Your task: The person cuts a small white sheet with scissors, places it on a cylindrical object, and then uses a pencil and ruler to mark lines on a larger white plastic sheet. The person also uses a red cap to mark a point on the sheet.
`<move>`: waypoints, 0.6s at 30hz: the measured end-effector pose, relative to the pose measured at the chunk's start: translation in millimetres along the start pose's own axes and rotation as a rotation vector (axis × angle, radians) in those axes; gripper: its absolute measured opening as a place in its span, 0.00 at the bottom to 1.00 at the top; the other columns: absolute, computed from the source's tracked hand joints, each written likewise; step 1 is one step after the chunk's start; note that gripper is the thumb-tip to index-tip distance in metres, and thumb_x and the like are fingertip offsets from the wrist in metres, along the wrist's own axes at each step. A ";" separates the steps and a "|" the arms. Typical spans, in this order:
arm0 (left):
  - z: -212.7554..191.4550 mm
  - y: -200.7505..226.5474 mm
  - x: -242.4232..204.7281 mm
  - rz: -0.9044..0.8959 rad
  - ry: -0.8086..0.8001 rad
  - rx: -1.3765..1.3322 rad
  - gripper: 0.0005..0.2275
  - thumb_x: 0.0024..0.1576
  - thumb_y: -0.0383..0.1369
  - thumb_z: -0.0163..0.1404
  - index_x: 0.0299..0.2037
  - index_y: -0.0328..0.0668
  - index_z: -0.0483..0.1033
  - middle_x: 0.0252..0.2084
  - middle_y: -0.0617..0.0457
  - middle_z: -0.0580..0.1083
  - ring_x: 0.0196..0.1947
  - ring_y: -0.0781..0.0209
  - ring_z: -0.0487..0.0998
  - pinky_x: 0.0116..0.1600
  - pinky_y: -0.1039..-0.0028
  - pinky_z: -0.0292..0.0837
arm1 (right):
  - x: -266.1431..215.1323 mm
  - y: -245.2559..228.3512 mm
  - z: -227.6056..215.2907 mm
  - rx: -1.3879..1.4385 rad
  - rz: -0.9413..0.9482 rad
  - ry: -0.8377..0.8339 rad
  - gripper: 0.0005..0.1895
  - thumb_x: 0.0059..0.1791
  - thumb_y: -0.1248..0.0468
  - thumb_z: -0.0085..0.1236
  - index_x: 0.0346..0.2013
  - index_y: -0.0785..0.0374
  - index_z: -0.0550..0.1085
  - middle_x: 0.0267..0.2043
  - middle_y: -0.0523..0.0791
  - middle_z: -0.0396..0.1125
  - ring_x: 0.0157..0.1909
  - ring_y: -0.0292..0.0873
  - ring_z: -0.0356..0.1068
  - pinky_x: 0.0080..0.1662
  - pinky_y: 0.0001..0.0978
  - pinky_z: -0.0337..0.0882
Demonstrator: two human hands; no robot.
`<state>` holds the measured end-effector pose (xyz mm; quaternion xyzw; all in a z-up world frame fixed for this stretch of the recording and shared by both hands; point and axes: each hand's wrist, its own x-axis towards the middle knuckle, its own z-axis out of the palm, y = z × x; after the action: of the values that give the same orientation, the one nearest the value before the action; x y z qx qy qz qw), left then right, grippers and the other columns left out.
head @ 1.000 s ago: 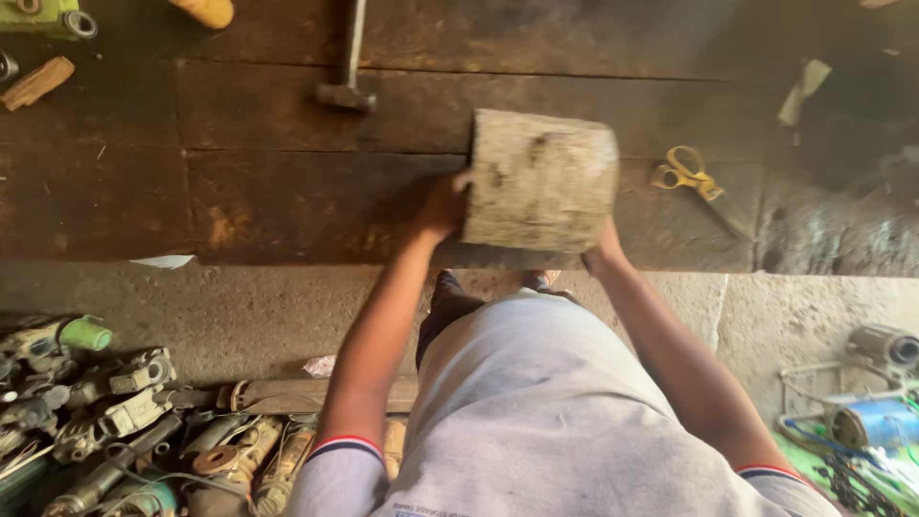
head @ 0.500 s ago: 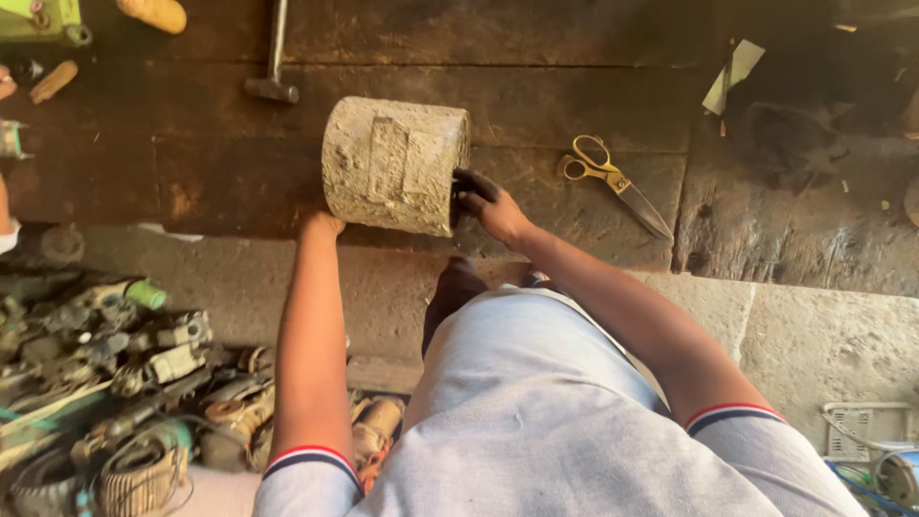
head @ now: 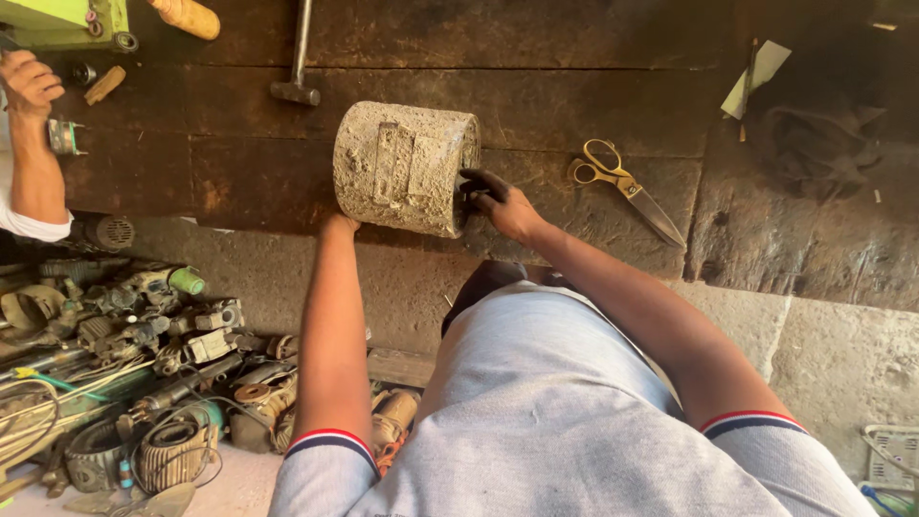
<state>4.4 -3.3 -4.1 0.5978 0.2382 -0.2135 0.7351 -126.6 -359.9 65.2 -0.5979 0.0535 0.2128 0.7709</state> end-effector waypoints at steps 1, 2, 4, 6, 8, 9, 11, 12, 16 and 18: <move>-1.6 -0.7 0.0 0.011 -0.028 -0.087 0.23 0.69 0.40 0.34 0.71 0.37 0.60 0.72 0.46 0.65 0.69 0.55 0.69 0.64 0.64 0.75 | -0.2 0.7 0.0 -0.029 0.002 0.006 0.24 0.57 0.70 0.44 0.69 0.56 0.65 0.60 0.46 0.71 0.58 0.40 0.70 0.60 0.33 0.72; -2.2 -1.6 0.1 0.008 -0.024 -0.132 0.23 0.69 0.41 0.34 0.71 0.38 0.59 0.72 0.47 0.64 0.69 0.55 0.68 0.64 0.64 0.75 | -0.5 0.6 1.6 0.014 -0.005 0.000 0.24 0.57 0.71 0.44 0.68 0.56 0.66 0.60 0.46 0.71 0.59 0.40 0.71 0.60 0.33 0.72; 0.8 -0.6 3.7 0.004 -0.022 -0.219 0.24 0.68 0.41 0.34 0.72 0.39 0.58 0.72 0.49 0.64 0.68 0.57 0.67 0.63 0.65 0.74 | -1.1 -1.5 4.7 0.097 -0.025 -0.008 0.24 0.57 0.71 0.42 0.68 0.56 0.66 0.60 0.46 0.71 0.59 0.40 0.71 0.60 0.33 0.73; 3.0 4.4 10.2 0.063 -0.083 0.012 0.24 0.69 0.41 0.36 0.73 0.39 0.57 0.73 0.49 0.63 0.69 0.57 0.66 0.65 0.66 0.72 | -6.2 -1.8 8.0 0.024 -0.032 0.040 0.26 0.56 0.72 0.43 0.69 0.55 0.65 0.59 0.46 0.71 0.59 0.40 0.70 0.61 0.33 0.71; 0.0 1.6 10.6 0.116 -0.138 0.239 0.24 0.70 0.40 0.37 0.74 0.38 0.57 0.74 0.49 0.62 0.70 0.57 0.65 0.67 0.66 0.69 | -9.1 0.8 12.0 -0.079 -0.053 0.093 0.27 0.55 0.73 0.44 0.69 0.54 0.66 0.59 0.46 0.72 0.59 0.40 0.70 0.61 0.33 0.69; -3.3 -1.6 9.1 0.127 -0.146 0.297 0.23 0.70 0.40 0.38 0.73 0.39 0.57 0.73 0.49 0.62 0.70 0.57 0.65 0.67 0.66 0.69 | -9.3 2.8 14.7 -0.144 -0.075 0.120 0.28 0.54 0.73 0.45 0.69 0.55 0.66 0.59 0.46 0.72 0.59 0.40 0.70 0.61 0.34 0.68; -10.4 -10.2 8.3 0.114 -0.146 0.330 0.23 0.69 0.40 0.38 0.72 0.39 0.58 0.72 0.50 0.63 0.70 0.57 0.65 0.67 0.66 0.68 | -6.5 7.6 19.8 -0.219 -0.093 0.151 0.28 0.53 0.73 0.46 0.68 0.55 0.67 0.60 0.47 0.71 0.60 0.41 0.70 0.62 0.34 0.67; -8.8 -14.9 9.6 0.096 -0.142 0.317 0.22 0.69 0.39 0.39 0.71 0.40 0.59 0.72 0.50 0.63 0.69 0.58 0.65 0.67 0.66 0.68 | -3.8 8.9 19.4 -0.233 -0.091 0.157 0.27 0.54 0.73 0.46 0.68 0.56 0.67 0.60 0.47 0.71 0.60 0.41 0.70 0.62 0.34 0.67; -8.0 -21.1 8.5 0.070 -0.131 0.282 0.21 0.68 0.39 0.40 0.69 0.41 0.61 0.70 0.52 0.64 0.68 0.59 0.66 0.66 0.66 0.68 | -5.6 3.4 17.0 -0.118 -0.039 0.124 0.25 0.55 0.69 0.47 0.68 0.54 0.66 0.61 0.46 0.72 0.59 0.40 0.71 0.62 0.33 0.69; -11.4 -20.6 10.3 0.065 -0.124 0.269 0.20 0.68 0.39 0.40 0.68 0.42 0.61 0.68 0.52 0.65 0.68 0.59 0.66 0.66 0.67 0.67 | -5.9 0.4 20.4 -0.074 -0.035 0.200 0.23 0.56 0.68 0.49 0.67 0.54 0.67 0.59 0.47 0.73 0.59 0.41 0.71 0.61 0.33 0.70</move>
<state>-0.9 3.6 -28.3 0.6839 0.1421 -0.2559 0.6683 -135.6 -342.1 72.6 -0.6451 0.1117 0.1404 0.7428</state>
